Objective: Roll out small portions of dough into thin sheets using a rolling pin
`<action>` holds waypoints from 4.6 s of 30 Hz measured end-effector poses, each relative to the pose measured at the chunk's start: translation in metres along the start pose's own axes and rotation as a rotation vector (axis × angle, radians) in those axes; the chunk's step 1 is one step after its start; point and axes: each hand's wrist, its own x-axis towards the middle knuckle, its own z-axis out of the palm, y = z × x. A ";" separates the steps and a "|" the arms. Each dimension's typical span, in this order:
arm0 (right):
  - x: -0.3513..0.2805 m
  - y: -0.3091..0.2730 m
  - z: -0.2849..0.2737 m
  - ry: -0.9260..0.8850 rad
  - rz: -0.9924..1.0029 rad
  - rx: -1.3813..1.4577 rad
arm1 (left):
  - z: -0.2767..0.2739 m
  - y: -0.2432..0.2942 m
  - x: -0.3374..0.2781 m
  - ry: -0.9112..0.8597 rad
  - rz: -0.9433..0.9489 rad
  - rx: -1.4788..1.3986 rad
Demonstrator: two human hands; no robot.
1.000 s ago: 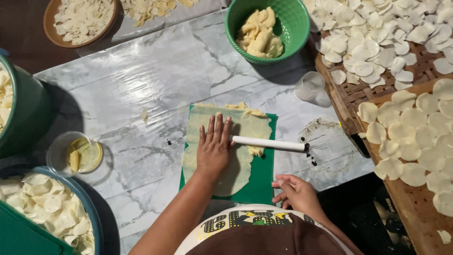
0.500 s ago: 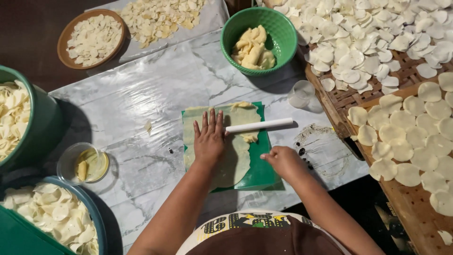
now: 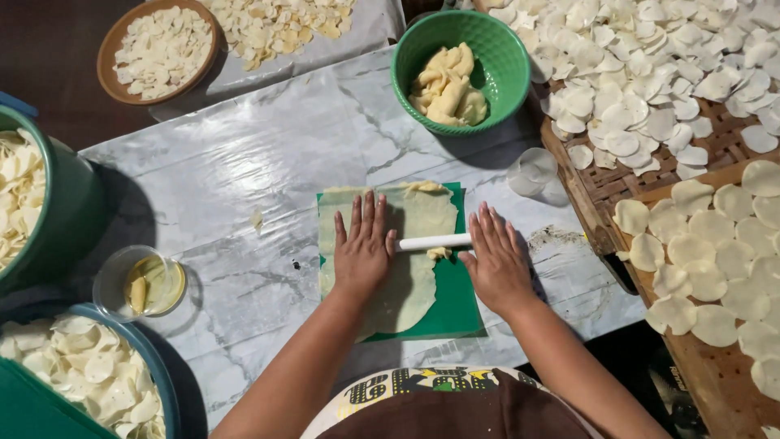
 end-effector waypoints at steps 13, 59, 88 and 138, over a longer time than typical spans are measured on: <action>0.000 -0.006 0.020 0.107 0.087 0.038 | -0.007 0.009 0.020 0.078 -0.031 -0.016; -0.025 -0.004 -0.005 -0.012 -0.133 -0.028 | -0.005 0.011 0.028 0.037 -0.011 -0.040; -0.008 0.020 0.020 0.059 0.051 0.098 | -0.001 0.013 0.035 -0.022 -0.052 0.015; 0.022 -0.005 0.025 -0.129 0.213 0.010 | -0.004 0.014 0.021 0.023 -0.059 -0.028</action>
